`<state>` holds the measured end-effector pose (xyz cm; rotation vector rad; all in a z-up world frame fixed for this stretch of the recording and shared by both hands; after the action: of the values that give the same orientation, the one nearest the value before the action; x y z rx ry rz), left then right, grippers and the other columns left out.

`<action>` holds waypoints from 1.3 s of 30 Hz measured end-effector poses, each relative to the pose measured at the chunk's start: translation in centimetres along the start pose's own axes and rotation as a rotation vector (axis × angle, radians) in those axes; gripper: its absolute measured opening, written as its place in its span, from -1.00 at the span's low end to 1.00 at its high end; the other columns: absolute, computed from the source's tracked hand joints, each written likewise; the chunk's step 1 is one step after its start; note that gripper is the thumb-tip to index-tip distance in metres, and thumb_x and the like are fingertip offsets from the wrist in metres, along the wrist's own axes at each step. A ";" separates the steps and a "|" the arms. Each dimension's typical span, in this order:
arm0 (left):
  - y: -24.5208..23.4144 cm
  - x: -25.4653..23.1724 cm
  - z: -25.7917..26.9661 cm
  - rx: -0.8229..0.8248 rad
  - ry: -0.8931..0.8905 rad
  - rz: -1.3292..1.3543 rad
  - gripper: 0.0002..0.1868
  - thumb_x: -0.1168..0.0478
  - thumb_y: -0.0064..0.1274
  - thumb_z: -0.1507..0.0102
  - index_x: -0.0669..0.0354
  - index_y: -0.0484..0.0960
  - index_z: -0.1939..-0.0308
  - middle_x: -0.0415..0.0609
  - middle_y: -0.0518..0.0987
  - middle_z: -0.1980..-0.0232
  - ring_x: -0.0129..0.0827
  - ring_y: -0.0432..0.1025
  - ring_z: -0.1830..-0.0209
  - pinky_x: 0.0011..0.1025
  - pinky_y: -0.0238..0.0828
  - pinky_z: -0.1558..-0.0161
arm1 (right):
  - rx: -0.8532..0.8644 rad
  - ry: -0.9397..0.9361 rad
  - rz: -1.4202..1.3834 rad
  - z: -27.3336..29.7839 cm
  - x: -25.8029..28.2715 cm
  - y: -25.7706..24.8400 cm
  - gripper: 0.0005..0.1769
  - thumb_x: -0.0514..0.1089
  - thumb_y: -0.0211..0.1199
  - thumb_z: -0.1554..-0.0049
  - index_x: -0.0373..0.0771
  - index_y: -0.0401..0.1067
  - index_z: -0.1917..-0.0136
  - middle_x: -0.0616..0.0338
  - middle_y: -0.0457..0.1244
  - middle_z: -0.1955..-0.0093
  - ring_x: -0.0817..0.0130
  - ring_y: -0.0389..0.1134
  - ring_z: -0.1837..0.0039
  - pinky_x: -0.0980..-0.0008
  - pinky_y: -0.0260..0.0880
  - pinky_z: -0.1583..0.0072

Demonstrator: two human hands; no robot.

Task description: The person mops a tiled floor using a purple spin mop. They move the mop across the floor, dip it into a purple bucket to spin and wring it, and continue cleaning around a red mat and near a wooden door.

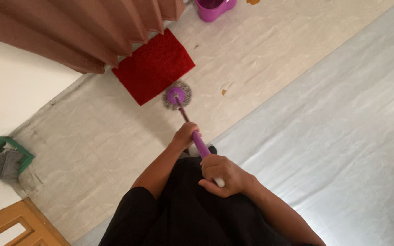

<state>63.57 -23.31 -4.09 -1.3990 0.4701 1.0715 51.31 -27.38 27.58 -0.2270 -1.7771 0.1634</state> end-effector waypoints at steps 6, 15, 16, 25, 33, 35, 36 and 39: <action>-0.5 -0.5 -3.4 0.033 0.067 -0.104 -0.89 0.21 0.20 -0.15 0.10 0.61 0.43 -0.01 0.59 0.30 -0.10 0.50 0.15 -0.15 0.44 0.02 | -0.023 0.141 0.068 -2.3 -0.1 -2.9 -0.68 -0.30 0.35 -0.08 -0.26 0.30 0.43 0.10 0.27 0.33 0.13 0.35 0.12 0.21 0.39 -0.01; -1.3 -4.7 -14.6 0.250 -0.018 -0.036 -0.85 0.15 0.16 -0.22 0.09 0.60 0.40 -0.10 0.59 0.17 -0.21 0.51 0.10 -0.23 0.47 0.05 | -0.125 0.191 0.250 -7.9 -1.5 -8.1 -0.63 -0.30 0.37 -0.03 -0.24 0.23 0.47 0.12 0.18 0.41 0.18 0.26 0.26 0.20 0.32 0.08; -1.6 -4.6 -15.7 0.255 -0.022 -0.027 -0.85 0.14 0.16 -0.22 0.09 0.60 0.39 -0.10 0.59 0.17 -0.21 0.52 0.12 -0.22 0.47 0.06 | -0.139 0.199 0.262 -8.5 -1.9 -8.6 -0.61 -0.30 0.37 -0.02 -0.24 0.21 0.48 0.12 0.17 0.42 0.17 0.26 0.28 0.20 0.31 0.10; -5.3 -2.5 -13.9 0.123 0.253 0.120 -0.76 0.19 0.24 -0.15 0.17 0.49 0.47 0.05 0.54 0.35 -0.01 0.45 0.25 -0.16 0.40 0.10 | -0.115 0.048 0.066 -12.3 -1.6 -8.4 -0.63 -0.27 0.38 -0.08 -0.20 0.26 0.45 0.13 0.23 0.40 0.15 0.30 0.26 0.19 0.31 0.11; -7.1 1.0 -8.9 0.186 0.115 -0.019 -0.80 0.13 0.22 -0.18 0.12 0.56 0.40 0.05 0.59 0.29 -0.03 0.50 0.18 -0.12 0.45 0.08 | -0.082 0.060 -0.081 -12.6 -1.6 -7.2 -0.68 -0.26 0.35 -0.09 -0.21 0.29 0.41 0.14 0.27 0.34 0.17 0.35 0.19 0.22 0.36 0.05; -6.5 0.9 -9.7 0.156 0.118 -0.042 -0.91 0.20 0.17 -0.14 0.10 0.59 0.37 0.05 0.60 0.23 0.01 0.49 0.12 -0.09 0.45 0.09 | -0.100 0.103 -0.025 -12.4 -1.9 -7.8 -0.73 -0.27 0.33 -0.08 -0.23 0.33 0.40 0.11 0.28 0.31 0.17 0.35 0.16 0.24 0.39 0.06; -5.9 0.6 -10.4 0.143 0.119 -0.053 -0.94 0.23 0.14 -0.12 0.08 0.60 0.36 0.04 0.61 0.20 0.02 0.49 0.10 -0.08 0.45 0.09 | -0.100 0.127 0.020 -12.2 -2.0 -8.4 -0.71 -0.28 0.32 -0.10 -0.23 0.32 0.40 0.12 0.28 0.32 0.19 0.36 0.16 0.23 0.39 0.05; -3.4 -0.2 -13.2 0.101 0.156 -0.083 -0.92 0.20 0.14 -0.11 0.09 0.61 0.37 0.05 0.61 0.25 0.06 0.49 0.12 -0.08 0.46 0.09 | -0.104 0.183 0.123 -11.3 -1.8 -9.9 -0.68 -0.31 0.31 -0.12 -0.25 0.31 0.42 0.12 0.27 0.34 0.21 0.36 0.18 0.23 0.38 0.06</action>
<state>70.37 -35.14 -4.44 -1.4055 0.5666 0.8645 62.04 -37.59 30.64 -0.4144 -1.5917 0.1341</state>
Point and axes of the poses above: each hand's wrist, its own z-axis away from the middle knuckle, its own y-axis out of the palm, x = y × z, the point moved 7 cm from there along -z, towards the middle knuckle
